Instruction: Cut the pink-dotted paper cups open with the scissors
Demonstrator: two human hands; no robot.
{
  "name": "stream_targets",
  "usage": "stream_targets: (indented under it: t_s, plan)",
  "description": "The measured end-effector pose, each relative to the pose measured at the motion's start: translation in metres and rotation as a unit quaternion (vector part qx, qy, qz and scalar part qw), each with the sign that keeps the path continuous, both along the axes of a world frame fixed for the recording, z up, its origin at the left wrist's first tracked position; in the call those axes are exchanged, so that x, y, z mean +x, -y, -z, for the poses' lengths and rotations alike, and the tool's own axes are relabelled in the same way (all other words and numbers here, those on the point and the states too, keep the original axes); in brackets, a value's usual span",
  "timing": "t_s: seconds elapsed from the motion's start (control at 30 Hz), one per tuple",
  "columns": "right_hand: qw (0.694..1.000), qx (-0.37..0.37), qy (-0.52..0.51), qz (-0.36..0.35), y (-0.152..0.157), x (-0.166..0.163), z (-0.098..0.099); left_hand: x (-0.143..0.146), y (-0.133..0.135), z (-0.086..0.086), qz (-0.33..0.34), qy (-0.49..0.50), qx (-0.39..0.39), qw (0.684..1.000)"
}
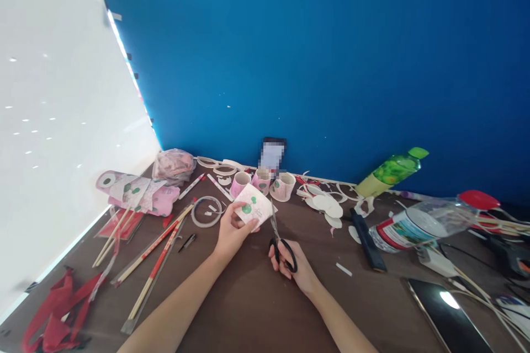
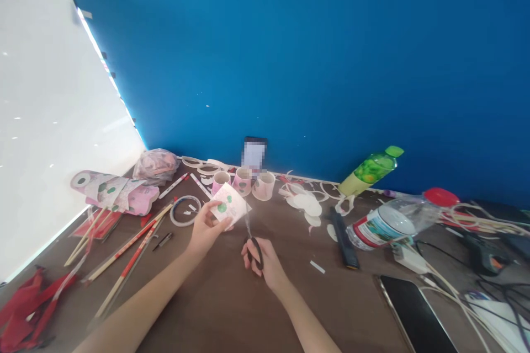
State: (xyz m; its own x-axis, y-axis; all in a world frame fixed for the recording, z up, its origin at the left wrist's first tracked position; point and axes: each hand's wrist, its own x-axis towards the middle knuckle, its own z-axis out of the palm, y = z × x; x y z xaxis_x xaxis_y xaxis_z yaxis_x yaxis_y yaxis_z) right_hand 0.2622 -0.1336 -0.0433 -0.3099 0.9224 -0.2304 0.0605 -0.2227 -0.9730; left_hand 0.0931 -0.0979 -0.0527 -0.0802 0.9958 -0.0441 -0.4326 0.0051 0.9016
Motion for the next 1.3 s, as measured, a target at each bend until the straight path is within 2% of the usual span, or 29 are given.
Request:
stream_targets:
  t_s: [0.4,0.73,1.1,1.3]
  plan:
    - [0.999,0.031,0.006,-0.012,0.003,0.003,0.000,0.008,0.009,-0.003,0.000,-0.026,0.011,1.000]
    - [0.999,0.040,0.018,0.028,0.007,-0.002,0.002,0.011,0.013,-0.002,-0.009,-0.046,0.009,0.999]
    - [0.993,0.046,0.077,0.074,0.007,-0.004,0.001,0.012,0.014,-0.004,-0.009,-0.036,0.010,0.999]
    - [0.993,0.038,0.086,0.074,0.005,-0.002,0.000,0.012,0.012,-0.004,-0.014,-0.032,0.016,0.999]
